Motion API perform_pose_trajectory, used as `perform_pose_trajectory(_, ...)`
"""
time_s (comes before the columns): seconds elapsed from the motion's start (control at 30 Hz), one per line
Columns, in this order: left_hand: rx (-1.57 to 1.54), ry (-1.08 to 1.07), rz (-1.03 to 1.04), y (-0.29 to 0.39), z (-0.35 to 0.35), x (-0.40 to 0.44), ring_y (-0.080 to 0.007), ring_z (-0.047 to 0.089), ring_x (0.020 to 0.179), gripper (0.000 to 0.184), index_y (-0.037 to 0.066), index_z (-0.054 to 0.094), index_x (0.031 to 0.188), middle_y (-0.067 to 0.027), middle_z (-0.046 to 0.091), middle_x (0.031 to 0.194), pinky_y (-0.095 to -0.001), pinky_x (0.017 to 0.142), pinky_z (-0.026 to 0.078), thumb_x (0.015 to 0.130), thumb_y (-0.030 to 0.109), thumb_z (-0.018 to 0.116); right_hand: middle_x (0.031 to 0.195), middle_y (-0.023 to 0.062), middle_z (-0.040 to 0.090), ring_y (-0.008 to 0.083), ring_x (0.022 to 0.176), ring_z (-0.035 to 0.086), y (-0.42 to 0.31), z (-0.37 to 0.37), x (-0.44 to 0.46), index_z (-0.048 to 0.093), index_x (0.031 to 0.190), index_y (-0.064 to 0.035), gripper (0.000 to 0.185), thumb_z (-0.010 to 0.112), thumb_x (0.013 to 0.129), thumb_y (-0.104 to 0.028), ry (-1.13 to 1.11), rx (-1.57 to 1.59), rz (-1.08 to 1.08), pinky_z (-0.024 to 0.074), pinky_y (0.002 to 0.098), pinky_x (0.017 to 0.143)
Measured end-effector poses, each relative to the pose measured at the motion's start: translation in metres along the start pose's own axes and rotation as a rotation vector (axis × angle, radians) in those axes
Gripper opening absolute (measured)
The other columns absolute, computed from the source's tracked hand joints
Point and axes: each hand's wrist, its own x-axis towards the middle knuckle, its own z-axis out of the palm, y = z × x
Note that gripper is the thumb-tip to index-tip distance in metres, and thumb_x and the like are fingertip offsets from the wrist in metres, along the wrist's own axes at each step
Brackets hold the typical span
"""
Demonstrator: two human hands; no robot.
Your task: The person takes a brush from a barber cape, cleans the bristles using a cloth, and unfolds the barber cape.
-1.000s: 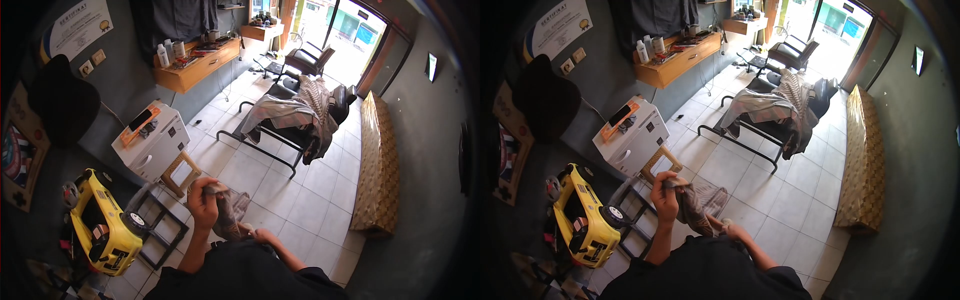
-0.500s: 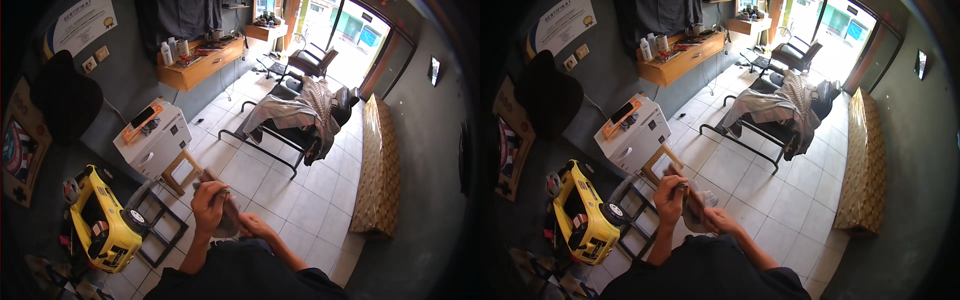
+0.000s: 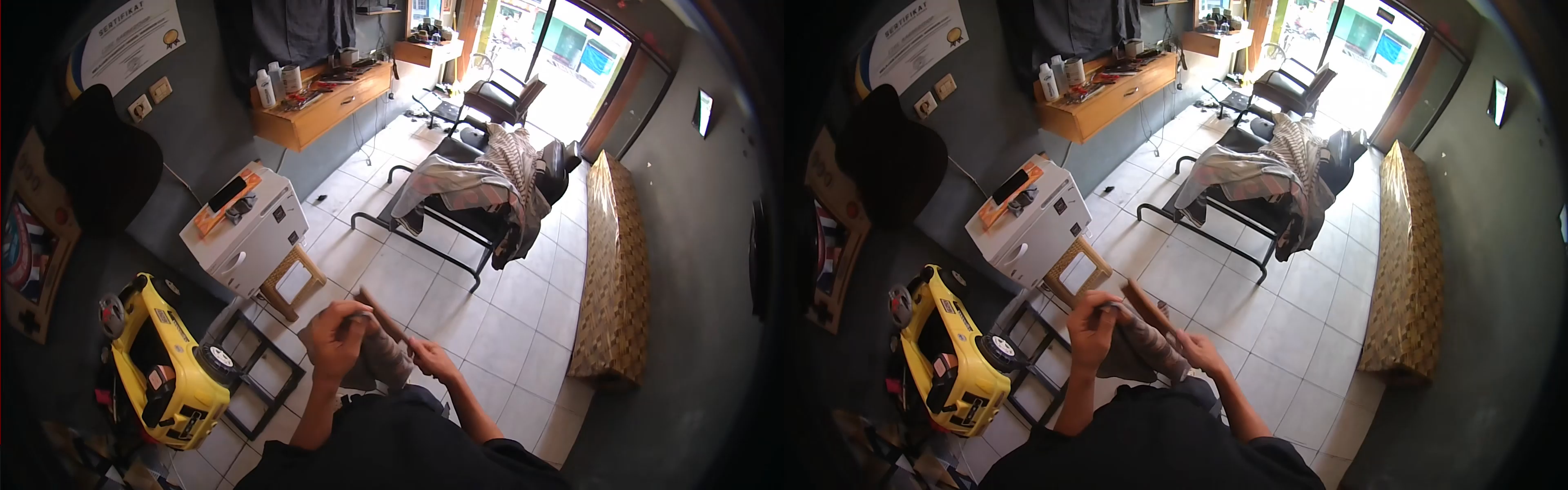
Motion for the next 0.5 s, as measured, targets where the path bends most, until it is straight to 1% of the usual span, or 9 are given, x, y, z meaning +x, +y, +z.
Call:
perform_pose_trajectory(0.03, -0.016, -0.05, -0.005, 0.001, 0.004, -0.001, -0.0158, 0.06, 0.077, 0.009, 0.001, 0.062, 0.086, -0.0076, 0.061, 0.085, -0.0254, 0.065, 0.047, 0.078, -0.002, 0.061, 0.049, -0.0054, 0.037, 0.0045, 0.038, 0.031, -0.03, -0.001, -0.009, 0.052, 0.075, -0.0093, 0.044, 0.038, 0.096, -0.046, -0.144, 0.279, 0.026, 0.0223, 0.0219, 0.034)
perform_pose_trajectory(0.1, -0.019, -0.131, 0.016, 0.001, 0.009, -0.002, -0.017, 0.06, 0.076, 0.01, 0.001, 0.062, 0.085, -0.0082, 0.061, 0.085, -0.0261, 0.065, 0.047, 0.076, -0.001, 0.063, 0.051, -0.0065, 0.037, 0.0029, 0.04, 0.033, -0.054, 0.007, -0.014, 0.057, 0.082, -0.0053, 0.046, 0.038, 0.096, -0.045, -0.279, 0.568, -0.097, 0.0243, 0.0194, 0.036)
perform_pose_trajectory(0.2, -0.005, -0.175, 0.086, 0.001, 0.012, -0.003, -0.0188, 0.06, 0.076, 0.013, 0.001, 0.061, 0.085, -0.0088, 0.061, 0.085, -0.0275, 0.064, 0.047, 0.073, -0.001, 0.065, 0.051, -0.0062, 0.038, 0.0033, 0.04, 0.034, -0.058, 0.024, -0.013, 0.056, 0.082, -0.0052, 0.046, 0.038, 0.096, -0.044, -0.336, 0.461, -0.166, 0.0255, 0.0195, 0.036)
perform_pose_trajectory(0.23, 0.022, -0.177, 0.139, 0.003, 0.011, -0.002, -0.0168, 0.059, 0.074, 0.011, -0.001, 0.06, 0.085, -0.0086, 0.059, 0.085, -0.0264, 0.064, 0.047, 0.074, -0.002, 0.063, 0.053, -0.0048, 0.043, 0.0038, 0.044, 0.039, -0.05, 0.024, -0.008, 0.059, 0.082, -0.0047, 0.046, 0.038, 0.097, -0.042, -0.36, 0.36, -0.106, 0.0288, 0.0196, 0.039)
perform_pose_trajectory(0.3, 0.075, -0.173, 0.242, 0.007, 0.007, -0.001, -0.0128, 0.057, 0.07, 0.008, -0.003, 0.059, 0.086, -0.0084, 0.056, 0.084, -0.0243, 0.063, 0.048, 0.078, -0.005, 0.058, 0.056, 0.0011, 0.052, 0.0117, 0.048, 0.05, 0.013, 0.037, 0.017, 0.06, 0.076, -0.0043, 0.047, 0.041, 0.095, -0.043, -0.327, 0.082, -0.077, 0.0409, 0.026, 0.044)
perform_pose_trajectory(0.33, -0.049, -0.159, 0.116, 0.004, 0.005, -0.007, -0.0136, 0.056, 0.07, 0.007, -0.002, 0.058, 0.087, -0.0088, 0.055, 0.086, -0.0254, 0.064, 0.047, 0.08, -0.003, 0.057, 0.064, 0.0057, 0.058, 0.0175, 0.056, 0.056, 0.022, 0.034, 0.017, 0.063, 0.083, -0.0043, 0.045, 0.044, 0.092, -0.044, -0.309, -0.293, -0.048, 0.0453, 0.0309, 0.052)
perform_pose_trajectory(0.37, -0.109, -0.114, 0.102, 0.007, 0.003, -0.006, -0.0144, 0.057, 0.072, 0.008, -0.001, 0.058, 0.088, -0.0093, 0.055, 0.087, -0.0264, 0.064, 0.047, 0.079, -0.002, 0.059, 0.072, 0.0102, 0.065, 0.0232, 0.064, 0.062, 0.031, 0.029, 0.015, 0.066, 0.09, -0.0044, 0.045, 0.046, 0.09, -0.044, -0.281, -0.664, -0.016, 0.0496, 0.0357, 0.059)
perform_pose_trajectory(0.43, -0.229, -0.029, 0.068, 0.017, -0.001, -0.005, -0.0162, 0.059, 0.075, 0.011, 0.0, 0.059, 0.089, -0.0103, 0.057, 0.089, -0.0282, 0.064, 0.048, 0.078, 0.001, 0.062, 0.086, 0.017, 0.066, 0.032, 0.08, 0.064, 0.076, 0.026, 0.007, 0.068, 0.092, -0.0075, 0.045, 0.05, 0.085, -0.048, -0.098, -0.982, 0.047, 0.0507, 0.042, 0.07)
perform_pose_trajectory(0.5, -0.271, 0.019, 0.114, 0.016, -0.009, -0.002, -0.0137, 0.055, 0.074, 0.006, -0.001, 0.056, 0.087, -0.0095, 0.054, 0.088, -0.0261, 0.065, 0.046, 0.084, 0.004, 0.055, 0.089, 0.0186, 0.066, 0.0337, 0.083, 0.063, 0.099, 0.017, 0.001, 0.069, 0.09, -0.0088, 0.046, 0.049, 0.085, -0.049, 0.001, -1.017, 0.162, 0.0508, 0.0423, 0.07)
